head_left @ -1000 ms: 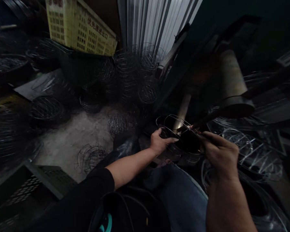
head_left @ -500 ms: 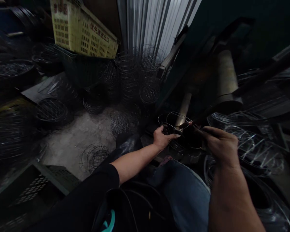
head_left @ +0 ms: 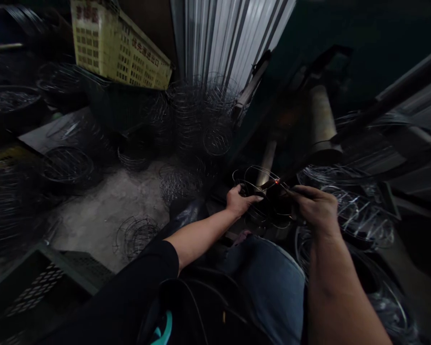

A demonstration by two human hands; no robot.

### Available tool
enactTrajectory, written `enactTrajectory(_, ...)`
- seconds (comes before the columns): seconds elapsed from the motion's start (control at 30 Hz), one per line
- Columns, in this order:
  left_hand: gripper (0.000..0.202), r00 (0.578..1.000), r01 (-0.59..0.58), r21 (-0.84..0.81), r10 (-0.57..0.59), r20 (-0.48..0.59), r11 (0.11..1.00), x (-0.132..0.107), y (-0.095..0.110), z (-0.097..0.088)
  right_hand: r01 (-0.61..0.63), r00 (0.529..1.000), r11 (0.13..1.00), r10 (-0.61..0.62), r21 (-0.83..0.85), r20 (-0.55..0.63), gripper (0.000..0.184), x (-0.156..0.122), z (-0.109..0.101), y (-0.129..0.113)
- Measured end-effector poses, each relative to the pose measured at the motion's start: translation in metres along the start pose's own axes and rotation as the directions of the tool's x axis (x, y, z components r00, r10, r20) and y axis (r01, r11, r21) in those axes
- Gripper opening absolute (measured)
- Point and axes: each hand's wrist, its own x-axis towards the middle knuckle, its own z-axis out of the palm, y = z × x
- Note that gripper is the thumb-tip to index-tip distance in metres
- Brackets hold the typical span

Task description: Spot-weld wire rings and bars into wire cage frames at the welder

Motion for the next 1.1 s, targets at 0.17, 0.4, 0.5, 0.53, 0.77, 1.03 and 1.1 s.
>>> enactTrajectory(0.17,0.047,0.995,-0.044,0.093,0.035,0.097,0.995,-0.022,0.001,-0.017,0.077,0.996,0.982,-0.083,-0.17,-0.027,0.044,-0.048,-0.016,-0.002)
enactTrajectory(0.4,0.056,0.985,-0.049,0.085,0.034,0.17,0.995,-0.074,-0.016,-0.054,0.554,0.832,0.779,-0.517,-0.294,0.199,0.021,-0.22,-0.003,0.03)
enactTrajectory(0.5,0.056,0.969,-0.136,0.122,0.106,0.225,0.983,-0.085,0.008,-0.047,0.501,0.865,0.78,-0.468,-0.375,0.183,0.038,-0.24,0.016,0.038)
enactTrajectory(0.53,0.054,0.961,-0.17,0.136,0.133,0.242,0.976,-0.09,0.02,-0.043,0.456,0.887,0.781,-0.437,-0.426,0.148,0.044,-0.24,0.02,0.039)
enactTrajectory(0.77,0.068,0.922,-0.081,0.106,0.034,0.385,0.991,-0.124,0.067,-0.016,0.215,0.947,0.733,-0.319,-0.645,-0.047,0.054,-0.213,-0.003,0.013)
enactTrajectory(1.03,0.057,0.494,-0.307,0.091,0.077,0.866,0.947,-0.158,0.115,-0.05,-0.236,0.958,0.57,0.0,-0.787,-0.287,0.067,-0.128,-0.123,0.02)
enactTrajectory(1.1,0.046,0.573,-0.351,0.149,0.087,0.815,0.925,-0.149,0.116,-0.074,-0.307,0.947,0.523,0.087,-0.795,-0.308,0.065,-0.095,-0.149,0.037)
